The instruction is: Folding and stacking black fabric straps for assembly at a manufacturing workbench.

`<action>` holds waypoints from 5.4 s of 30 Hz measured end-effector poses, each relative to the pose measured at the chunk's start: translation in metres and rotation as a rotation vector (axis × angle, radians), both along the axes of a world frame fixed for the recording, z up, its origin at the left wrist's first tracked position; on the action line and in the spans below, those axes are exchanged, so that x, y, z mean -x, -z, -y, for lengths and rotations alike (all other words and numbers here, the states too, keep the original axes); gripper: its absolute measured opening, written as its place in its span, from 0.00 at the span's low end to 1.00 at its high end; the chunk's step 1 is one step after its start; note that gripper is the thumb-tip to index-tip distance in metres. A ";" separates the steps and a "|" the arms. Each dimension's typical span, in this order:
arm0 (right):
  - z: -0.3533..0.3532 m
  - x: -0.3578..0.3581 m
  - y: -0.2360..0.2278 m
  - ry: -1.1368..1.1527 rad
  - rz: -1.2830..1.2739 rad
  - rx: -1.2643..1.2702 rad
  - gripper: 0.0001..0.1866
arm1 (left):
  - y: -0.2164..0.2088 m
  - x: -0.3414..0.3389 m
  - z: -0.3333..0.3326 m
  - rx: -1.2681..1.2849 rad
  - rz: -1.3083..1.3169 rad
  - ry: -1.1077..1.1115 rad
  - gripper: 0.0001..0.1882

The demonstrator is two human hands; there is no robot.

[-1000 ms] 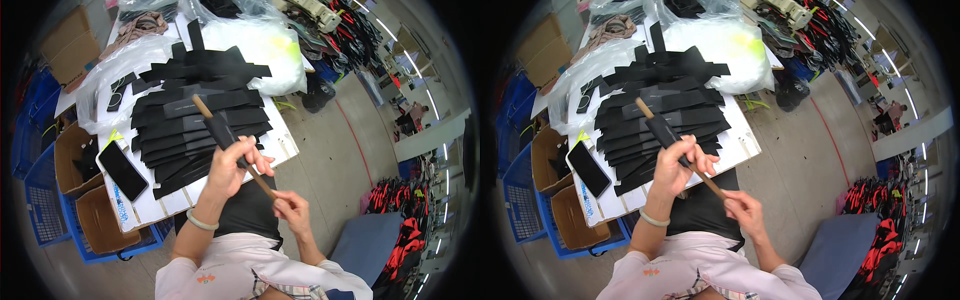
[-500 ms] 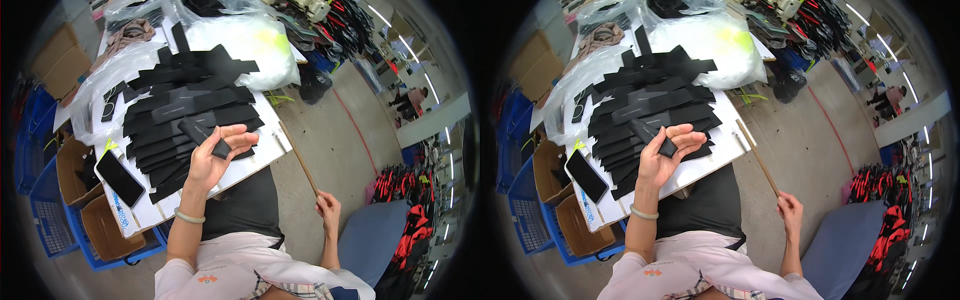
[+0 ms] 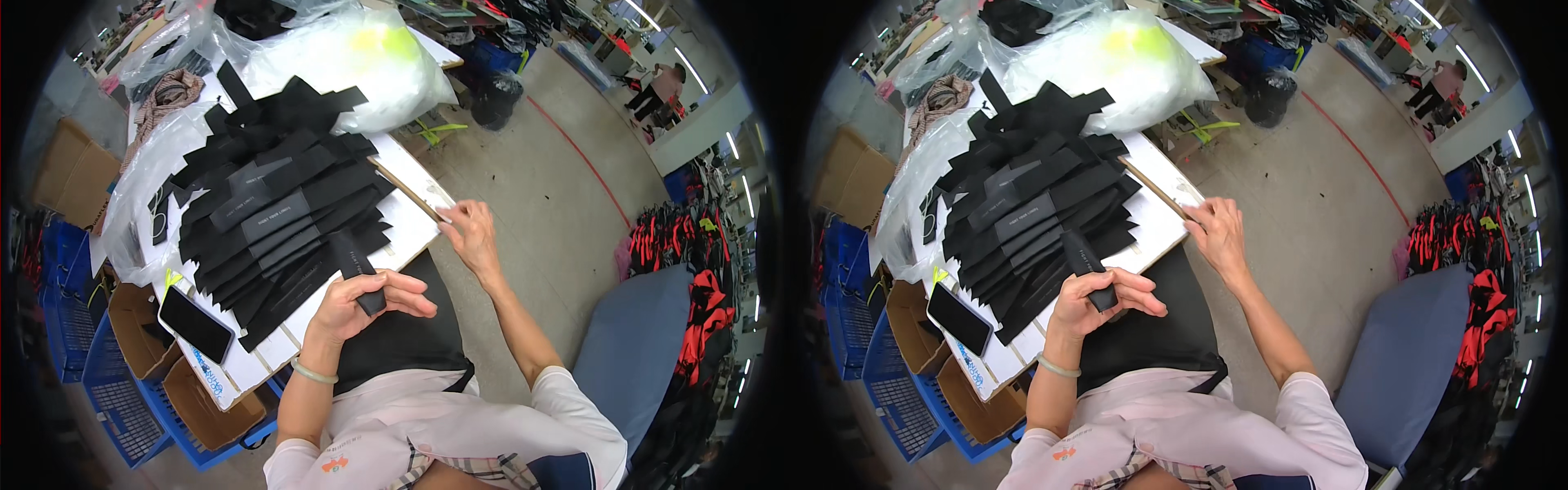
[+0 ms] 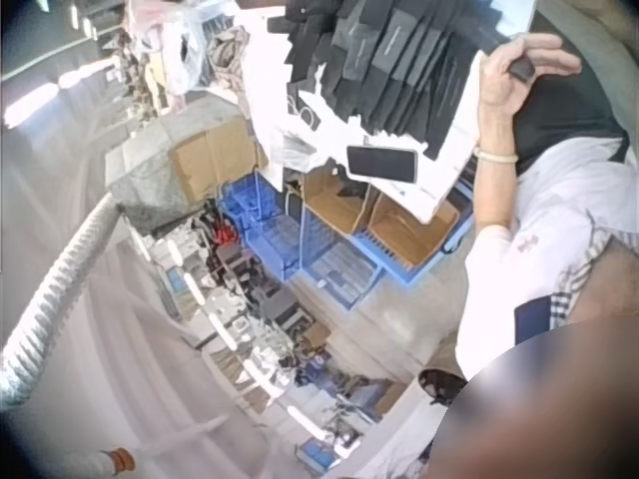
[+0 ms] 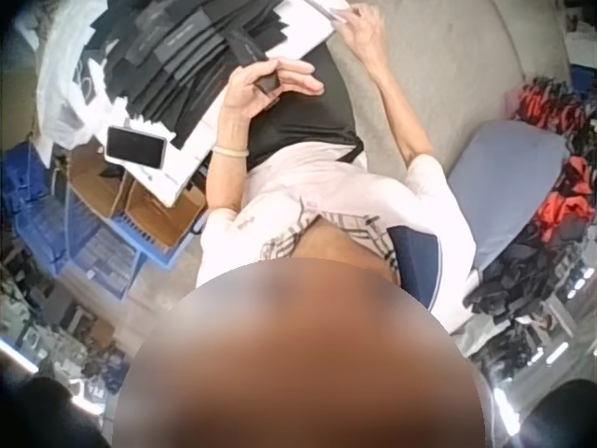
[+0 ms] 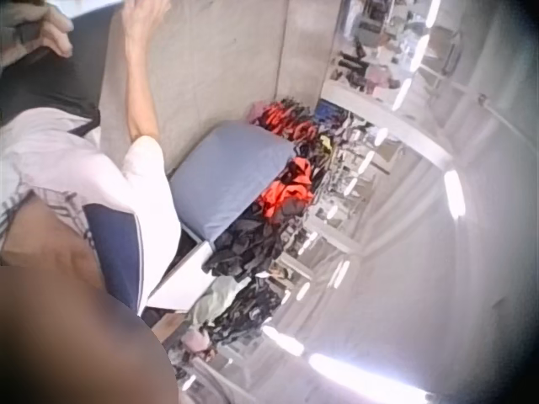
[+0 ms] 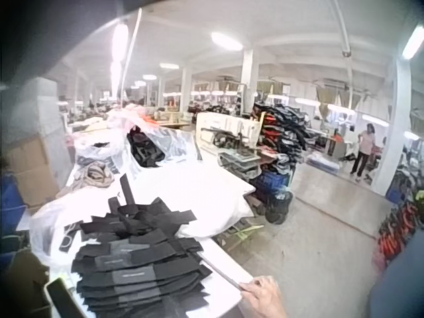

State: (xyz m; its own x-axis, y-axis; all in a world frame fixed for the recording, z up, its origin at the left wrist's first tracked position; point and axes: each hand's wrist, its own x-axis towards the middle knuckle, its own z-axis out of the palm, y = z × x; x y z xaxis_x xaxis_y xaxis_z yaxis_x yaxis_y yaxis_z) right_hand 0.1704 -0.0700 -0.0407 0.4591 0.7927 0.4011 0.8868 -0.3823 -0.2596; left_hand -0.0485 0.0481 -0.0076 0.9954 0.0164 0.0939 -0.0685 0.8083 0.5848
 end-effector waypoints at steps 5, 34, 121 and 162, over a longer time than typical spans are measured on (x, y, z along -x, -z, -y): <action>-0.024 0.044 -0.064 -0.485 -1.526 -0.213 0.16 | 0.003 -0.008 0.008 -0.095 -0.088 0.168 0.25; -0.041 0.078 -0.067 -0.351 -1.429 -0.609 0.05 | -0.008 0.034 0.007 -0.080 -0.365 -0.554 0.18; -0.019 0.045 -0.191 -0.277 -0.489 -0.087 0.07 | -0.082 -0.034 0.008 -0.416 -0.141 -0.843 0.07; 0.030 0.132 -0.058 -0.351 -0.225 -0.385 0.09 | -0.003 -0.016 0.044 0.502 -0.466 -0.842 0.12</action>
State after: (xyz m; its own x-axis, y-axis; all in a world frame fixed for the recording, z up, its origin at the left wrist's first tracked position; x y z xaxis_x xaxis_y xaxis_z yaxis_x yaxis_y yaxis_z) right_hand 0.0385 -0.1004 0.0177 0.3021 0.7290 0.6142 0.8506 0.0847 -0.5189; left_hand -0.0322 0.0043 -0.0043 0.5827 0.6420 -0.4983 -0.5699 0.7599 0.3126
